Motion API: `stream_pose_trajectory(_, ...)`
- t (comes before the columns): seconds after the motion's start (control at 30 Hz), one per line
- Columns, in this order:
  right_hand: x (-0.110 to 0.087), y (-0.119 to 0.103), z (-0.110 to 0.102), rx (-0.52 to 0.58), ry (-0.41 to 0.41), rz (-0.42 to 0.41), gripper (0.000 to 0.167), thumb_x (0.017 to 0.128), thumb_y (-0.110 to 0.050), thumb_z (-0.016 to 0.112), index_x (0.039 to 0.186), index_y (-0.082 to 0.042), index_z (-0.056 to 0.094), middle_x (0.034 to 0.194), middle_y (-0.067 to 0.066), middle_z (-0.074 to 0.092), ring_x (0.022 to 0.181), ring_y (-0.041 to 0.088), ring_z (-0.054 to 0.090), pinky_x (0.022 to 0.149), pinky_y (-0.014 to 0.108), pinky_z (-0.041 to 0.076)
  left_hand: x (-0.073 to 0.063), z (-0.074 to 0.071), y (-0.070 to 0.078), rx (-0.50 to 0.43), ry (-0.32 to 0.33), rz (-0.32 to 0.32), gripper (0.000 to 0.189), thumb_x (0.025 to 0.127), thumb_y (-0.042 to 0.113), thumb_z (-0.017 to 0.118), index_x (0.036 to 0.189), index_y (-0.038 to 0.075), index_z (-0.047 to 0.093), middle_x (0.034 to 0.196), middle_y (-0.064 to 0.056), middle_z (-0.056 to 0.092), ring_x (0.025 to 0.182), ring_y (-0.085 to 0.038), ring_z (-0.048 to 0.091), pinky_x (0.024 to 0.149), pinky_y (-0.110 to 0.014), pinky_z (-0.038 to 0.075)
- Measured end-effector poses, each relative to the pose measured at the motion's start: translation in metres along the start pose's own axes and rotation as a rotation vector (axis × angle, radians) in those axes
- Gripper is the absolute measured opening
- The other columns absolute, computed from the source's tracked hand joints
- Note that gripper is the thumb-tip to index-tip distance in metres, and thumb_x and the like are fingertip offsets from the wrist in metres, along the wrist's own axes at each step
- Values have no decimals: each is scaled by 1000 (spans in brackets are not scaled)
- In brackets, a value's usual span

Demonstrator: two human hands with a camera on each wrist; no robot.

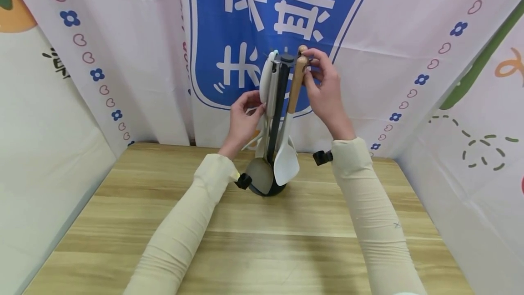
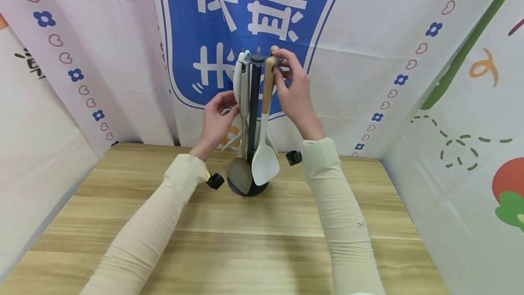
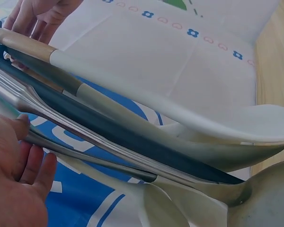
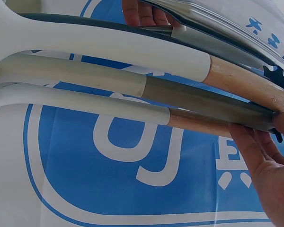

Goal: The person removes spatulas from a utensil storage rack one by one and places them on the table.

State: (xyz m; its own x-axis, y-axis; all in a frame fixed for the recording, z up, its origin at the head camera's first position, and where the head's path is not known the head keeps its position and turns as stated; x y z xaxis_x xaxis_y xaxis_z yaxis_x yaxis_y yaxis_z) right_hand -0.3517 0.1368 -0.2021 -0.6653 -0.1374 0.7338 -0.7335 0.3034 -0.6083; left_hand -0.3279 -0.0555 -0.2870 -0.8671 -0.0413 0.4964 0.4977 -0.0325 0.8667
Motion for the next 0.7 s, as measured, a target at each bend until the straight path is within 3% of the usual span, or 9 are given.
stream_pose_trajectory(0.4, -2, 1, 1, 21, -5, -6, 31, 104, 2, 50, 134, -2, 54, 133, 12, 58, 109, 25, 64, 94, 34, 59, -3, 3, 0, 80, -18, -49, 31, 104, -1, 52, 135, -4, 52, 128, -25, 57, 116, -34, 58, 110, -44, 49)
stream_pose_trajectory(0.5, -1, 2, 2, 21, -6, 1, 30, 104, 2, 50, 134, -2, 54, 133, 10, 58, 108, 23, 64, 95, 33, 59, -5, 2, 2, 80, -27, -32, 30, 105, -1, 50, 135, -5, 50, 128, -27, 56, 119, -37, 60, 109, -47, 49)
stream_pose_trajectory(0.7, -1, 1, 1, 22, -2, 0, 31, 104, 2, 50, 134, -2, 54, 133, 10, 58, 108, 22, 64, 94, 32, 59, 2, 1, -21, 80, -44, 46, 28, 106, 2, 49, 134, -2, 49, 124, -23, 55, 117, -37, 65, 105, -48, 52)
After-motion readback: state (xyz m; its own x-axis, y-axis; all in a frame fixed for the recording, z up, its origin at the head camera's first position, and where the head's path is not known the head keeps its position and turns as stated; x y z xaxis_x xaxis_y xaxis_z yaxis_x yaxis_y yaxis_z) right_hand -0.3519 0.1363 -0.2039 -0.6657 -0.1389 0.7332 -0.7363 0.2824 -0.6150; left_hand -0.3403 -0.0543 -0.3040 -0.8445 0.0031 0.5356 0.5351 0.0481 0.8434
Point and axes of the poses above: each hand's wrist, its own x-axis towards the middle knuckle, its own z-axis out of the palm, y = z × x, the point moved 5 cm from there along x, towards the middle knuckle
